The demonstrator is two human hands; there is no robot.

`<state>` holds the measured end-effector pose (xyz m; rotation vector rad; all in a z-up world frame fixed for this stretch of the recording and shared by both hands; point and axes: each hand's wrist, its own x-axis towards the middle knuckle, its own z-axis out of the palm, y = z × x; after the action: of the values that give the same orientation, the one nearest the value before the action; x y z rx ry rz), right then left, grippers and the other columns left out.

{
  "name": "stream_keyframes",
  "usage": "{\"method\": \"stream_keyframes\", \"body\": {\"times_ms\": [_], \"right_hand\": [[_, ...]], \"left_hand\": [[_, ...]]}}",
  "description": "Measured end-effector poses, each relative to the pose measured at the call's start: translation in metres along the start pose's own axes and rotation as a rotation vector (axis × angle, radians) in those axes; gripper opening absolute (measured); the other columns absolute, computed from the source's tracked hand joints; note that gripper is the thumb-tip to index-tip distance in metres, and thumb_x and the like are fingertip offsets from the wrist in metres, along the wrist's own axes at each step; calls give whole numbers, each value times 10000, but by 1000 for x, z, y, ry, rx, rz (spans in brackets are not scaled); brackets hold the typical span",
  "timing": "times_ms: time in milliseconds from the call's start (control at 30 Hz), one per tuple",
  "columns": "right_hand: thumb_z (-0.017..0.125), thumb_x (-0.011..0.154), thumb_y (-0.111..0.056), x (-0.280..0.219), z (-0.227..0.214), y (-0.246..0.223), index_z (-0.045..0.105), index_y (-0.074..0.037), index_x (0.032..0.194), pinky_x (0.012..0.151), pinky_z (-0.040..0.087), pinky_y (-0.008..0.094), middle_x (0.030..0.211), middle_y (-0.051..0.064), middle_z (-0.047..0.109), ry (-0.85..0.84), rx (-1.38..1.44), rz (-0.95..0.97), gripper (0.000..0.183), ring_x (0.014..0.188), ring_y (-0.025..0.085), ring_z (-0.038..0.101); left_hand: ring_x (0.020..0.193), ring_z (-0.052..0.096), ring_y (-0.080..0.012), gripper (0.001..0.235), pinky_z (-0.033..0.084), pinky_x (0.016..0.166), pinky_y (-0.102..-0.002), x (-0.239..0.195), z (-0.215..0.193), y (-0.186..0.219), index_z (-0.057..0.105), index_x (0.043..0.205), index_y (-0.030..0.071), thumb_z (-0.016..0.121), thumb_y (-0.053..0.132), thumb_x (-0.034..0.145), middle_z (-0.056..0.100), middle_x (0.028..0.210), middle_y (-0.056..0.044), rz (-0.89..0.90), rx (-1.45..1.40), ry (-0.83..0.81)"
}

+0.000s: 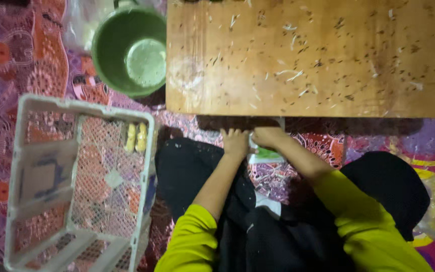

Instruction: The person sits on a patterned floor mat and repeatedly picks doughnuts from a wooden board, places each into a small plastic bag, and then puts the bagged doughnut into a white plastic crate. The process continues for the duration of the clip.

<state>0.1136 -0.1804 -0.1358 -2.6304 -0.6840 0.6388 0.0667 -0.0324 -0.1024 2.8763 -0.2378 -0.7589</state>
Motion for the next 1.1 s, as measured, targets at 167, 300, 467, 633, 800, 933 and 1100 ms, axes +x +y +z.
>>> {"method": "stream_keyframes", "body": {"times_ms": [167,300,467,633,800,933,1100], "right_hand": [[682,901,-295,8,-73,-3,771,31,961,739,585,427,932,191,774,-598,162,255,343,822,316,732],[613,924,-135,-98,-110,-40,634,-80,1356,807,591,393,1218,163,751,-107,624,-101,436,934,231,743],[617,1010,-178,-188,-165,-92,536,-85,1369,886,583,369,1315,183,623,36,961,-202,380,1047,216,684],[630,979,-440,-63,-312,31,504,-124,1495,770,474,502,1403,176,666,1015,882,417,618,1023,313,685],[748,829,-763,39,-398,143,15,-167,1660,1226,86,633,1628,363,199,754,421,823,1258,1539,480,145],[950,578,-459,5,-385,146,20,-233,1630,1167,356,565,1573,297,341,788,980,471,1423,1445,447,386],[870,860,-351,-130,-334,136,123,-189,1721,1337,282,518,1758,257,288,706,307,304,1151,1643,355,333]], "left_hand": [[1404,458,-317,762,146,1230,-721,-18,-35,1,609,1339,144,862,492,710,600,1381,-87,-50,-41,86],[1509,161,-520,976,150,1193,-623,-88,-64,-2,270,1566,-59,754,225,768,152,1637,-329,-24,-780,831],[1291,533,-383,554,424,1070,-494,-124,-92,3,531,1451,57,536,383,1003,584,1425,-223,-343,-2478,-153],[1236,606,-245,584,444,1093,-442,-116,-126,-90,563,1419,71,448,488,1027,637,1360,-130,-361,-2415,548],[1273,586,-175,523,436,1115,-369,-96,-103,-109,564,1428,99,510,437,1032,631,1405,-18,-550,-2557,451],[1259,570,-173,458,437,1091,-397,-93,-77,-110,564,1414,141,510,382,1028,616,1425,1,-514,-2593,412],[1320,503,-136,476,366,1134,-394,-119,-94,-112,527,1496,163,499,346,1057,541,1512,49,-454,-2600,278]]}}
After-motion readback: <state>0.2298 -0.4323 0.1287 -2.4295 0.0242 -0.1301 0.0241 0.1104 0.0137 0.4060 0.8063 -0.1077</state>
